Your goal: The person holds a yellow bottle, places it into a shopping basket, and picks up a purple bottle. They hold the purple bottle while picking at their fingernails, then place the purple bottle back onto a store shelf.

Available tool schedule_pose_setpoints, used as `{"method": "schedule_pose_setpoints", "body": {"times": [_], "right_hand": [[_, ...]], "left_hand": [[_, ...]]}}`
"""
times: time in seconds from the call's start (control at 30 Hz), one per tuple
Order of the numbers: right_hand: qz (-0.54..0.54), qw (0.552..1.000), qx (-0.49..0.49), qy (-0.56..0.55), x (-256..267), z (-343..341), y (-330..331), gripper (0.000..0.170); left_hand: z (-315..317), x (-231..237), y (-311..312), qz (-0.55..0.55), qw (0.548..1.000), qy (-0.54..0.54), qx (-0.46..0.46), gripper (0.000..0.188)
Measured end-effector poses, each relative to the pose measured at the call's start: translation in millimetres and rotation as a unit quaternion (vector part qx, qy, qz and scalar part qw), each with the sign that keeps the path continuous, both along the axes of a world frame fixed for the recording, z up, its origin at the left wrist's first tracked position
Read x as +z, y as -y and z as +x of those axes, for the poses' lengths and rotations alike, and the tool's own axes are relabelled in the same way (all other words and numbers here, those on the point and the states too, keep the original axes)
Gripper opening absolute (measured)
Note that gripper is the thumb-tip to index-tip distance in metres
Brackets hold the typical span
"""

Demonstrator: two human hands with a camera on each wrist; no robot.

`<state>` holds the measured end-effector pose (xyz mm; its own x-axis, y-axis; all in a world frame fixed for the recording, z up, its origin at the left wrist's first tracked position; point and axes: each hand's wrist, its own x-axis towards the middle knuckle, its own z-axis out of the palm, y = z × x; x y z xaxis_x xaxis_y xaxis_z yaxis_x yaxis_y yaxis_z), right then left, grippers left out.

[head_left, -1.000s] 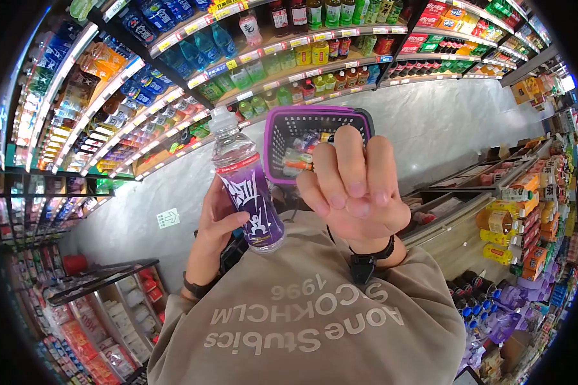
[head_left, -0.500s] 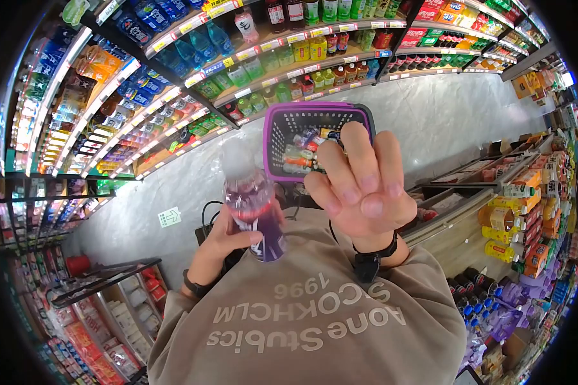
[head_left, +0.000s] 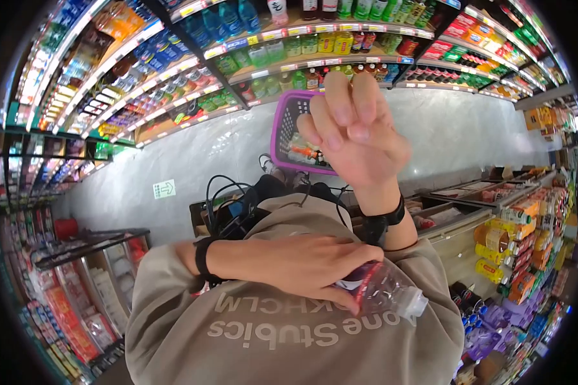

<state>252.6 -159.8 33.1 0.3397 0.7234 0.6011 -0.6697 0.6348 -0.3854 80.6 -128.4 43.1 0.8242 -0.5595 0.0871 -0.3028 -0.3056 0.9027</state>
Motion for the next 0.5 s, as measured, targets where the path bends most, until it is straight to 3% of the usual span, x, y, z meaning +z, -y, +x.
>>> {"method": "schedule_pose_setpoints", "body": {"times": [0.1, 0.23, 0.37, 0.5], "right_hand": [[-0.061, 0.994, 0.034, -0.086, -9.8, -1.5, -27.4, 0.012], [-0.154, 0.973, 0.082, -0.150, -34.5, 5.9, -70.1, 0.010], [-0.196, 0.962, 0.101, -0.163, -27.5, -12.7, -80.6, 0.011], [-0.209, 0.952, 0.112, -0.192, -13.9, -40.5, -74.8, 0.011]], "left_hand": [[2.3, -1.2, 12.2, 0.041, 0.999, 0.032, -0.003, 0.066], [9.5, -13.7, 28.5, -0.006, 1.000, -0.016, -0.013, 0.071], [14.9, -12.9, 23.3, 0.042, 0.980, 0.182, 0.068, 0.067], [-1.3, 3.7, 16.8, 0.175, 0.949, 0.248, 0.087, 0.060]]}}
